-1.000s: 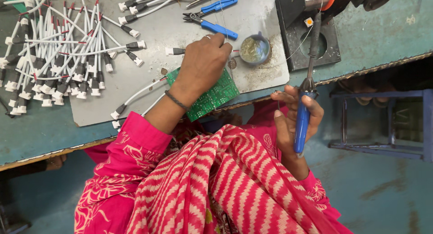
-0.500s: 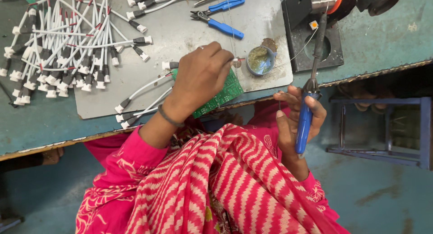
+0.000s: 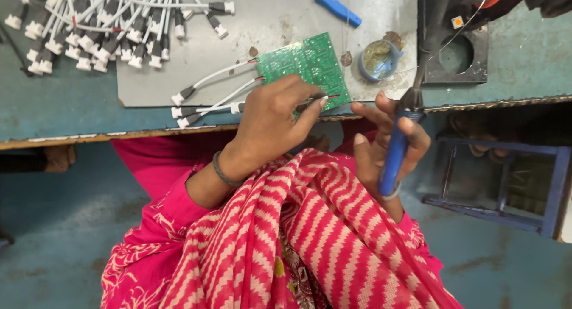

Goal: The person solders white wire leads onto a green circuit board at a workbench. They position each wire end against a board pad, apply flux, and use a soldering iron with solder wire to attach the leads one at a time, adding several wires across the board.

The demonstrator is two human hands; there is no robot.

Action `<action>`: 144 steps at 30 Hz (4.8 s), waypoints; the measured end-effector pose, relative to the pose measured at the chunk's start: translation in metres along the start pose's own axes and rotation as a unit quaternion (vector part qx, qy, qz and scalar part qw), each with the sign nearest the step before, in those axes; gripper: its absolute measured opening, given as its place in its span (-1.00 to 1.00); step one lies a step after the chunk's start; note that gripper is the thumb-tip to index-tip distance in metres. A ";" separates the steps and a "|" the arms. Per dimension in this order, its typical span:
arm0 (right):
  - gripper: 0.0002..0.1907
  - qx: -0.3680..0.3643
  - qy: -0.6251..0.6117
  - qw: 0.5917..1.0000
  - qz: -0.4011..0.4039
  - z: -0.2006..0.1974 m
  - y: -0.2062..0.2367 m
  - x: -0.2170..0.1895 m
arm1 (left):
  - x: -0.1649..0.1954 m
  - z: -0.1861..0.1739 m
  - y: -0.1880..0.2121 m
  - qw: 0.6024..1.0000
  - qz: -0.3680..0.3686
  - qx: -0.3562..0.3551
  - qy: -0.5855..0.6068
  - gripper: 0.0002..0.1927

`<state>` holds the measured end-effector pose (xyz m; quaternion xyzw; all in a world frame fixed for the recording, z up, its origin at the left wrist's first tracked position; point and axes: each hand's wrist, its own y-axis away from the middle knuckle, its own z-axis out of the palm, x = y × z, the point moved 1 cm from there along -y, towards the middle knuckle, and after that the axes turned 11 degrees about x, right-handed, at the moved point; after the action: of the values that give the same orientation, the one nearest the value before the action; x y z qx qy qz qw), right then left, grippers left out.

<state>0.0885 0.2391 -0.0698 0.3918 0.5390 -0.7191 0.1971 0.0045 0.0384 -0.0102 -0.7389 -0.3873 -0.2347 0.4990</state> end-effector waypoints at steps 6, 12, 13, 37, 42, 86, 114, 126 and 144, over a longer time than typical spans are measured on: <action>-0.25 -0.026 0.041 0.999 -0.018 0.026 0.004 0.000 | -0.007 -0.015 0.018 0.999 -0.035 0.012 0.020 -0.88; -0.29 -0.045 0.044 0.998 -0.022 0.040 0.010 0.003 | -0.015 -0.024 0.028 0.998 -0.041 0.033 0.033 -0.89; -0.29 -0.046 0.044 0.998 -0.020 0.041 0.011 0.004 | -0.016 -0.025 0.029 0.998 -0.042 0.037 0.037 -0.89; -0.28 -0.056 0.009 0.998 0.021 0.044 0.024 0.019 | -0.035 -0.032 0.032 0.996 -0.045 0.069 0.025 -0.87; -0.25 -0.020 0.008 1.000 -0.006 0.033 0.013 0.028 | -0.043 -0.053 0.043 0.994 -0.079 0.050 -0.056 -0.87; -0.31 -0.127 0.013 0.990 0.063 0.041 0.016 0.013 | -0.033 -0.051 0.049 0.992 -0.121 0.012 -0.040 -0.86; -0.26 -0.140 0.009 0.986 0.092 0.055 0.034 0.013 | -0.036 -0.046 0.054 0.988 -0.149 0.033 0.035 -0.88; -0.25 -0.128 -0.012 0.983 0.131 0.062 0.051 0.011 | -0.042 -0.044 0.051 0.984 -0.156 0.067 0.062 -0.90; -0.31 -0.055 0.041 0.995 0.076 0.026 0.014 0.020 | -0.046 -0.047 0.049 0.984 -0.164 0.017 -0.063 -0.83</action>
<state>0.0770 0.2126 -0.0916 0.4496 0.5541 -0.6546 0.2498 0.0190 -0.0305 -0.0529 -0.6698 -0.5379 -0.2602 0.4408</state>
